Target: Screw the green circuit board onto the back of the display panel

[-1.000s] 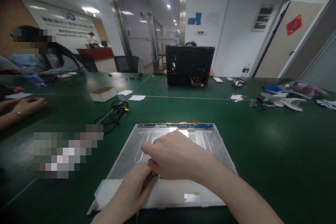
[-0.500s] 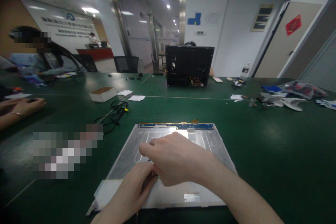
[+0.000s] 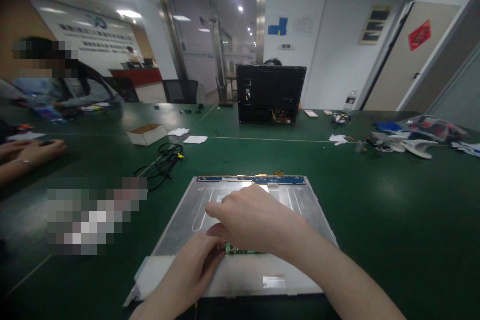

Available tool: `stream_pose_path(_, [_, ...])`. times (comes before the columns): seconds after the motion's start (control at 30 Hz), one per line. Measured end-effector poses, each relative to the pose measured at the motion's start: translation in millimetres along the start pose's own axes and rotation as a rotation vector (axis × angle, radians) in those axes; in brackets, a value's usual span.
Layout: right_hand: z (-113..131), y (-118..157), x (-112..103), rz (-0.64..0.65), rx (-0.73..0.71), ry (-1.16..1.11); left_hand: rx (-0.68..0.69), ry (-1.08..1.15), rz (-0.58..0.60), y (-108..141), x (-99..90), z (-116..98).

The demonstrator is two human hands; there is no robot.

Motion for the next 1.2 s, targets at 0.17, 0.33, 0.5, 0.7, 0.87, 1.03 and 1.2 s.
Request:
stream_pose_path(0.17, [3.4,0.9,-1.7,0.019,-0.012,-0.026,-0.003,0.01,-0.009,-0.9,-1.5,-0.5])
stream_pose_path(0.33, [11.8,2.7,-4.5,0.062,-0.054,-0.113,0.014,0.031,-0.029,-1.1,-2.1,-1.3])
stream_pose_path(0.5, [11.3,1.9,-4.8,0.033,-0.059,-0.091,0.019,0.041,-0.023,-0.5,-2.0,-2.9])
stream_pose_path(0.7, [-2.4,-1.5,-1.5,0.004,0.044,-0.036,0.028,0.074,-0.049,-1.2,-5.1,-4.9])
stream_pose_path(0.87, [0.2,-0.5,-1.5,0.009,0.019,-0.008,0.015,0.056,-0.033,-1.0,-2.7,-2.8])
stream_pose_path(1.03, [3.8,0.8,-2.4,0.019,0.002,-0.045,-0.004,0.053,-0.011,0.0,-0.1,-0.3])
stream_pose_path(1.2, [8.7,1.7,-3.8,0.038,-0.038,-0.06,-0.005,0.06,-0.01,2.0,0.6,1.5])
Point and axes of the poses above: each hand's wrist, its own y-axis away from the middle knuckle, its own x-axis out of the palm, z = x × y, the point moved 9 cm from there along -y, towards the middle knuckle, and after that the axes turned 13 degrees about -z, right-handed, at the moved point
